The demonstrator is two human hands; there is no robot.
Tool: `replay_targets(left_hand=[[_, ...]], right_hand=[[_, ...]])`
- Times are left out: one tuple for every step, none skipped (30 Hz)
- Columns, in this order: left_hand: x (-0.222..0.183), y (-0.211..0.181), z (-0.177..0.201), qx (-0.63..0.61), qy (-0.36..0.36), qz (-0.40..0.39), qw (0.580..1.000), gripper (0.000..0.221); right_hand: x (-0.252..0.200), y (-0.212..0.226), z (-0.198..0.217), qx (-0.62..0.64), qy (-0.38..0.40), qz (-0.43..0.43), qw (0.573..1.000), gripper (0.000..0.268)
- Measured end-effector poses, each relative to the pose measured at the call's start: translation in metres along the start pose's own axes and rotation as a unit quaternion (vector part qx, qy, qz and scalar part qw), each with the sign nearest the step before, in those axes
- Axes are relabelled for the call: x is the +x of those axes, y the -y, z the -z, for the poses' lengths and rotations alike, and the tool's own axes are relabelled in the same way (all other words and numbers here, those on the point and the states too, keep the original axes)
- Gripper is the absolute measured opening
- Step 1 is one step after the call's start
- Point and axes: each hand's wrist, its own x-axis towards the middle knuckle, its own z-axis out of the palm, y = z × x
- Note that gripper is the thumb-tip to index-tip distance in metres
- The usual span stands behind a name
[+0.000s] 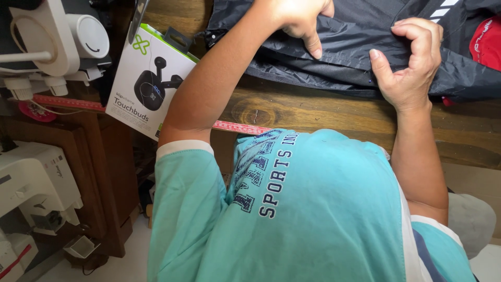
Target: Pinning a red fabric lining into a black jacket to prepare it for sewing.
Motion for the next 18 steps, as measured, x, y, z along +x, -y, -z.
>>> replay_targets(left_hand=[[-0.001, -0.002, 0.000, -0.004, 0.004, 0.005, 1.000, 0.098], [0.003, 0.000, -0.001, -0.004, 0.004, 0.004, 1.000, 0.098], [0.008, 0.002, -0.003, -0.003, 0.008, 0.000, 1.000, 0.099], [0.012, 0.004, -0.005, -0.003, 0.012, -0.005, 1.000, 0.100], [0.011, 0.004, -0.003, -0.003, 0.011, -0.005, 1.000, 0.100], [0.009, 0.004, -0.002, -0.020, 0.021, -0.017, 0.999, 0.075], [0.008, 0.004, 0.000, -0.037, 0.031, -0.030, 0.998, 0.051], [0.004, 0.004, 0.001, -0.037, 0.031, -0.030, 0.998, 0.051], [-0.001, 0.004, 0.003, -0.078, 0.038, -0.053, 0.995, 0.045], [-0.005, 0.004, 0.004, -0.119, 0.045, -0.075, 0.989, 0.039], [-0.008, 0.003, 0.004, -0.119, 0.046, -0.075, 0.989, 0.039], [-0.010, 0.002, 0.003, -0.111, 0.033, -0.088, 0.989, 0.037], [-0.013, 0.001, 0.002, -0.104, 0.019, -0.101, 0.989, 0.035], [-0.012, 0.001, 0.002, -0.104, 0.019, -0.101, 0.989, 0.035], [-0.011, 0.001, 0.002, -0.118, 0.028, -0.101, 0.987, 0.036], [-0.009, 0.001, 0.002, -0.132, 0.037, -0.101, 0.985, 0.038], [-0.012, 0.000, 0.004, -0.131, 0.037, -0.102, 0.985, 0.038], [-0.014, -0.002, 0.006, -0.148, 0.047, -0.077, 0.985, 0.037]], right_hand=[[0.000, 0.000, 0.000, -0.004, 0.002, 0.003, 1.000, 0.032], [0.000, 0.001, 0.000, -0.005, 0.002, 0.003, 1.000, 0.032], [0.000, 0.001, 0.000, -0.005, 0.002, 0.003, 1.000, 0.031], [0.000, 0.001, 0.000, -0.006, 0.002, 0.003, 1.000, 0.031], [0.000, 0.001, 0.000, -0.006, 0.002, 0.004, 1.000, 0.031], [0.000, 0.000, 0.000, -0.008, 0.004, 0.004, 1.000, 0.031], [0.000, 0.000, 0.000, -0.010, 0.006, 0.004, 1.000, 0.031], [0.000, 0.000, 0.000, -0.010, 0.006, 0.004, 1.000, 0.031], [0.000, 0.000, 0.000, -0.010, 0.009, 0.005, 1.000, 0.034], [0.000, 0.000, 0.000, -0.010, 0.012, 0.006, 1.000, 0.038], [0.000, 0.000, 0.000, -0.011, 0.011, 0.005, 1.000, 0.038], [0.000, 0.000, 0.000, -0.012, 0.012, 0.004, 1.000, 0.038], [0.000, -0.001, 0.000, -0.014, 0.014, 0.004, 1.000, 0.039], [0.000, -0.001, 0.000, -0.015, 0.014, 0.004, 1.000, 0.039], [0.000, -0.001, 0.000, -0.012, 0.013, 0.002, 1.000, 0.038], [0.001, 0.000, 0.001, -0.009, 0.012, 0.001, 1.000, 0.038], [0.001, 0.000, 0.001, -0.011, 0.011, 0.000, 1.000, 0.038], [0.001, 0.000, 0.001, -0.010, 0.013, 0.002, 1.000, 0.040]])
